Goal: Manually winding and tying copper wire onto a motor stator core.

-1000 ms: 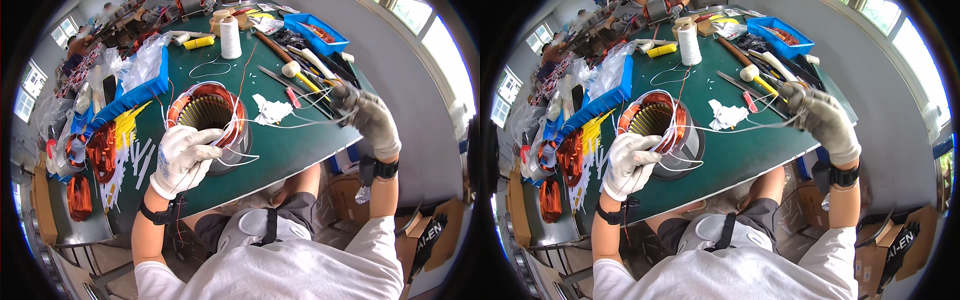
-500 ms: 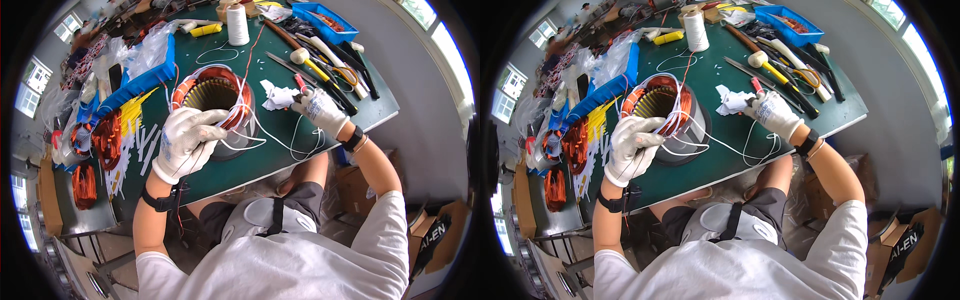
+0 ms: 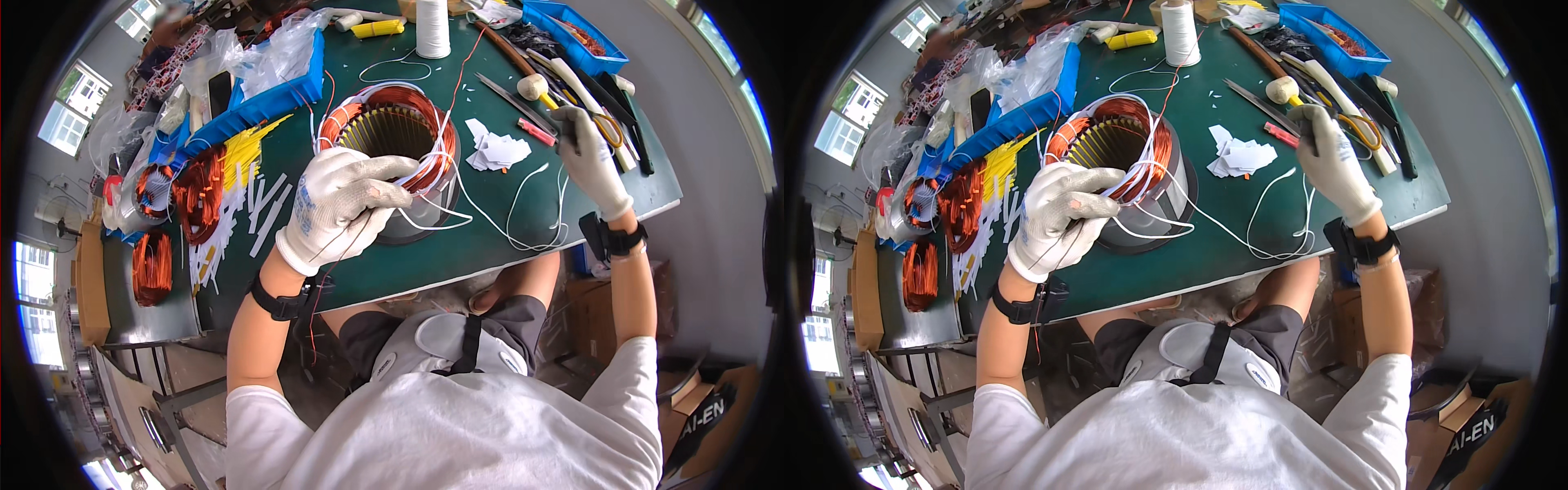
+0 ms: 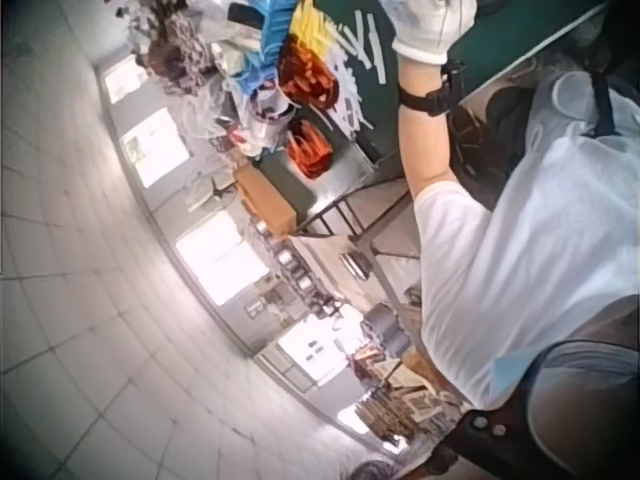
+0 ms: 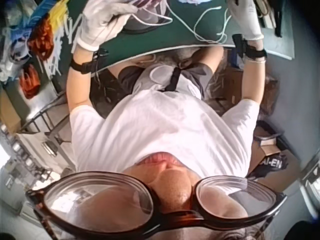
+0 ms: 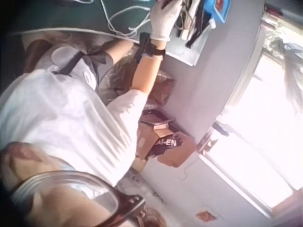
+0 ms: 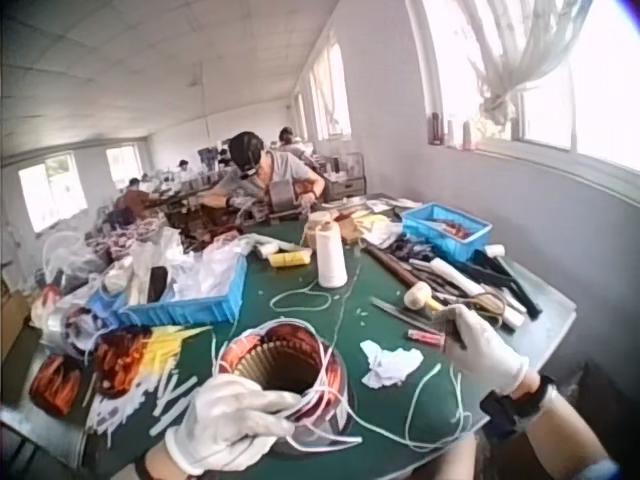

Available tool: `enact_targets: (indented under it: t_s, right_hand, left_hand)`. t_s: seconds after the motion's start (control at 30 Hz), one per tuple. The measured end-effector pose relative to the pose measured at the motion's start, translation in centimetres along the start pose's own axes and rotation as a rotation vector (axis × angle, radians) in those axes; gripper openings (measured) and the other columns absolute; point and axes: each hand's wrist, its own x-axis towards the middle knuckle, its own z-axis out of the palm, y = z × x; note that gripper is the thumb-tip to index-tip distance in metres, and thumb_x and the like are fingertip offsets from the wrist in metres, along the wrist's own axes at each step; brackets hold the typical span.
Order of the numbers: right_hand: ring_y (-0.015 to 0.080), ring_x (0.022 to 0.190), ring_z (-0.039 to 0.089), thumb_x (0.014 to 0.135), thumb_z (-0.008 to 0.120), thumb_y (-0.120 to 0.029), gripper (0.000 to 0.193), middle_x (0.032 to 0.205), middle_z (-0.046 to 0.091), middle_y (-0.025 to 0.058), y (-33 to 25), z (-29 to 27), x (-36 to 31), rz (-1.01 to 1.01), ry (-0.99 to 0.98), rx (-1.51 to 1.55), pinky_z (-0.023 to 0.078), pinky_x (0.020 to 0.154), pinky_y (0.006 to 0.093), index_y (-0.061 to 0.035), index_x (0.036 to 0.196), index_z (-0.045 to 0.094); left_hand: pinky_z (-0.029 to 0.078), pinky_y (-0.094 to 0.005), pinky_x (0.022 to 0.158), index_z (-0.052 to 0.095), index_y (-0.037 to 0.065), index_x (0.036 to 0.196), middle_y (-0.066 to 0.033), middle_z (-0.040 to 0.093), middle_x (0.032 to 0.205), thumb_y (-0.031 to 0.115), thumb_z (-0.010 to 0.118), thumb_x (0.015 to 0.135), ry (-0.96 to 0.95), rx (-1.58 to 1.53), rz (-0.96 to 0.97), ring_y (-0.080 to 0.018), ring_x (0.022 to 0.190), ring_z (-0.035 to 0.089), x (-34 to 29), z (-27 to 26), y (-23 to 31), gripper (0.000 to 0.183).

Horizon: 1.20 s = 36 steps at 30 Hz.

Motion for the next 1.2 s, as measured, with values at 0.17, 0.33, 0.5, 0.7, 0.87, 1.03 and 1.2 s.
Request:
enact_targets:
  t_s: [0.17,0.33,0.5,0.7,0.87,1.03,1.2]
  right_hand:
    - [0.0364,0.083,0.064,0.083,0.054,0.010,0.029,0.094,0.064,0.0179,-8.1,0.6,-2.7,-0.304,-0.100,-0.085,0.051,0.076,0.0375,0.0002,0.109,0.063]
    - [0.0236,0.084,0.062,0.089,0.050,0.007,0.026,0.101,0.062,0.0134,-12.4,4.3,-5.1,-0.145,-0.194,0.506,0.050,0.073,0.0334,0.0014,0.114,0.051]
    - [0.0114,0.081,0.052,0.097,0.053,-0.019,0.032,0.092,0.060,0.0065,-11.6,3.3,-7.4,0.254,-0.201,1.459,0.043,0.072,0.0252,0.0002,0.123,0.053]
    - [0.0202,0.091,0.059,0.092,0.057,-0.008,0.011,0.096,0.064,0.0104,-12.5,-2.7,-9.0,0.162,0.335,0.925,0.046,0.076,0.0308,-0.0035,0.089,0.066]
    - [0.0291,0.060,0.060,0.084,0.061,-0.008,0.011,0.073,0.065,0.0123,-6.1,-7.0,-23.0,0.220,-0.542,0.350,0.050,0.060,0.0357,-0.0007,0.078,0.067]
    - [0.0388,0.086,0.067,0.079,0.061,-0.012,0.016,0.087,0.070,0.0194,3.4,-9.9,-41.1,0.953,-0.902,-0.518,0.053,0.081,0.0451,-0.0044,0.085,0.073]
    - [0.0367,0.086,0.067,0.078,0.066,-0.016,0.021,0.091,0.070,0.0202,2.4,-8.0,-40.1,0.825,-1.175,-0.575,0.054,0.079,0.0442,-0.0090,0.096,0.074]
  left_hand:
    - [0.049,-0.0364,0.066,0.068,0.017,0.090,-0.0076,0.073,0.104,-0.003,0.072,0.066,-0.006,0.006,-0.006,-0.0251,0.073,0.066,0.0,0.0,0.0,0.031]
    - [0.049,-0.0360,0.066,0.068,0.016,0.090,-0.0081,0.072,0.104,-0.003,0.072,0.067,0.011,0.012,0.013,-0.0251,0.073,0.066,0.1,0.1,0.0,0.031]
    - [0.047,-0.0363,0.064,0.068,0.016,0.088,-0.0068,0.071,0.107,-0.004,0.071,0.067,0.020,-0.037,0.003,-0.0252,0.072,0.065,-0.1,0.2,0.0,0.029]
    - [0.047,-0.0365,0.065,0.068,0.016,0.088,-0.0057,0.072,0.108,-0.001,0.071,0.067,0.001,0.019,0.023,-0.0242,0.071,0.064,-0.3,0.0,0.0,0.028]
    - [0.049,-0.0372,0.071,0.070,0.016,0.096,-0.0097,0.071,0.109,-0.005,0.071,0.067,-0.028,-0.029,-0.009,-0.0264,0.078,0.065,-0.5,-0.2,0.0,0.036]
    - [0.048,-0.0368,0.071,0.070,0.016,0.095,-0.0100,0.071,0.112,-0.004,0.071,0.064,-0.046,-0.047,0.001,-0.0254,0.076,0.065,-0.6,-0.3,-0.4,0.037]
    - [0.048,-0.0363,0.070,0.071,0.016,0.093,-0.0098,0.072,0.111,-0.003,0.070,0.065,-0.038,-0.038,-0.010,-0.0246,0.075,0.064,-0.6,-0.2,-0.3,0.034]
